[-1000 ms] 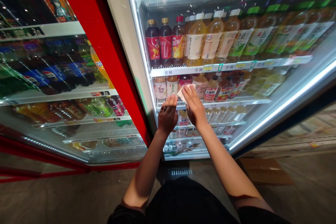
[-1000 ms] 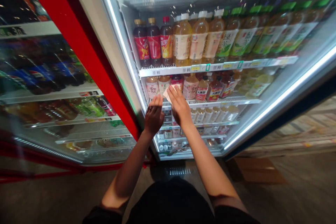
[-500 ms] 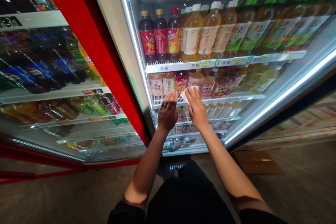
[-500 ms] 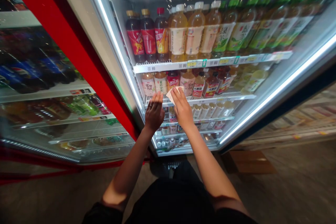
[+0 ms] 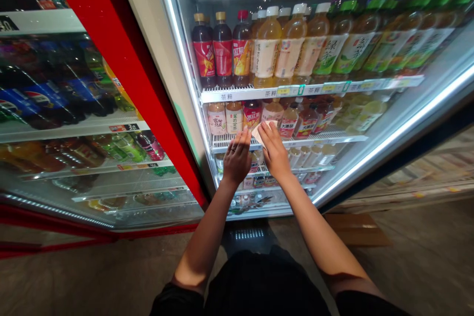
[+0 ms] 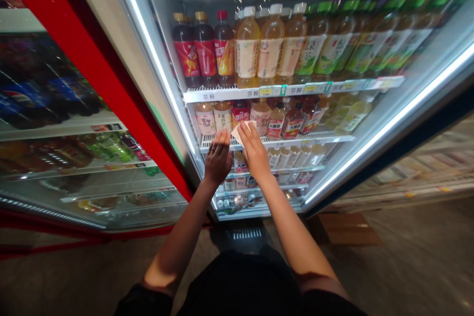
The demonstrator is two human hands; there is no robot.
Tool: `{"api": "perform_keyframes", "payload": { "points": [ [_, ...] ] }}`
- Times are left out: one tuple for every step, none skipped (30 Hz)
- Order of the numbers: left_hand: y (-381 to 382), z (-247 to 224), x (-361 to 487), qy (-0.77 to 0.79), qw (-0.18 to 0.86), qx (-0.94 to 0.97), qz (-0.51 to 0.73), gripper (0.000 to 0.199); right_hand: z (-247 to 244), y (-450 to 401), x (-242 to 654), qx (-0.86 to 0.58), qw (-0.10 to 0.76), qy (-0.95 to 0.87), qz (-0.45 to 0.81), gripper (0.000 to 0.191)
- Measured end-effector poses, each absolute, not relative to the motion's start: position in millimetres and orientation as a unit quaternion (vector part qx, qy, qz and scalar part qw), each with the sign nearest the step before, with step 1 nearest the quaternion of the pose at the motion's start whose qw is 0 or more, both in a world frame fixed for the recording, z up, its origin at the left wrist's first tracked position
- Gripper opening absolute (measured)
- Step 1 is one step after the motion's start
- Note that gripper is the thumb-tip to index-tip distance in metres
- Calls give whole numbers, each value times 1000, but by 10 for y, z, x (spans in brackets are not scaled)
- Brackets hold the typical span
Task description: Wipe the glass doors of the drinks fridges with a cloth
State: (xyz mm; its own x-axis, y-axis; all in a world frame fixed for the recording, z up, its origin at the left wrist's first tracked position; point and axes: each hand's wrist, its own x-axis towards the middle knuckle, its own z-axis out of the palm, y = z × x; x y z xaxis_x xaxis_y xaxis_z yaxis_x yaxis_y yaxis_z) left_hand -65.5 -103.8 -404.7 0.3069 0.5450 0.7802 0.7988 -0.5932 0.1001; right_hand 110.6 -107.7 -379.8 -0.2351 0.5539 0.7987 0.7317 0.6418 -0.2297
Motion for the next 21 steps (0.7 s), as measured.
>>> {"api": "perform_keyframes", "payload": {
  "points": [
    [-1033, -4039, -642, -424, 152, -794, -407, 84, -3788, -1063, 1115, -410, 459, -782, -97, 90],
    [-1026, -4030, -627, -426, 149, -795, -406, 85, -3772, -1047, 1129, -411, 458, -782, -99, 90],
    [-1019, -4020, -612, -429, 146, -794, -406, 86, -3756, -1032, 1148, -413, 455, -783, -99, 90],
    [-1011, -4009, -596, -431, 144, -792, -407, 87, -3744, -1019, 1170, -416, 452, -783, -99, 90],
    [-1004, -3999, -580, -434, 143, -790, -409, 87, -3739, -1010, 1192, -418, 451, -782, -98, 90],
    [-998, -3991, -563, -436, 144, -787, -412, 87, -3742, -1005, 1210, -421, 450, -781, -99, 90],
    [-992, -3985, -548, -438, 145, -784, -414, 87, -3753, -1003, 1222, -424, 451, -779, -101, 90],
    [-988, -3981, -535, -440, 146, -783, -415, 86, -3769, -1002, 1224, -424, 452, -778, -103, 90],
    [-984, -3980, -525, -440, 148, -782, -415, 85, -3785, -1001, 1218, -421, 454, -778, -105, 89],
    [-982, -3981, -517, -441, 151, -781, -415, 84, -3798, -998, 1203, -414, 456, -780, -106, 88],
    [-980, -3985, -513, -441, 153, -781, -414, 82, -3803, -993, 1185, -405, 458, -784, -106, 87],
    [-977, -3989, -512, -442, 155, -781, -413, 81, -3800, -986, 1166, -397, 458, -789, -104, 85],
    [-972, -3995, -513, -443, 157, -780, -412, 80, -3789, -978, 1153, -392, 457, -792, -101, 84],
    [-966, -4001, -517, -444, 158, -780, -411, 80, -3773, -972, 1147, -389, 455, -795, -98, 83],
    [-956, -4009, -522, -445, 159, -780, -410, 79, -3756, -968, 1151, -391, 454, -795, -96, 82],
    [-944, -4018, -527, -445, 161, -780, -410, 79, -3744, -969, 1164, -395, 453, -793, -97, 83],
    [-930, -4029, -531, -446, 164, -779, -409, 78, -3739, -974, 1183, -401, 455, -789, -99, 84],
    [-914, -4041, -534, -447, 169, -779, -406, 77, -3745, -984, 1205, -407, 457, -784, -101, 85],
    [-899, -4053, -536, -449, 172, -780, -401, 76, -3762, -995, 1224, -413, 461, -778, -103, 87],
    [-885, -4066, -535, -452, 175, -780, -395, 75, -3786, -1007, 1237, -418, 465, -774, -103, 90],
    [-873, -4078, -533, -456, 175, -781, -389, 74, -3813, -1015, 1242, -419, 468, -771, -102, 91]
  ]
}}
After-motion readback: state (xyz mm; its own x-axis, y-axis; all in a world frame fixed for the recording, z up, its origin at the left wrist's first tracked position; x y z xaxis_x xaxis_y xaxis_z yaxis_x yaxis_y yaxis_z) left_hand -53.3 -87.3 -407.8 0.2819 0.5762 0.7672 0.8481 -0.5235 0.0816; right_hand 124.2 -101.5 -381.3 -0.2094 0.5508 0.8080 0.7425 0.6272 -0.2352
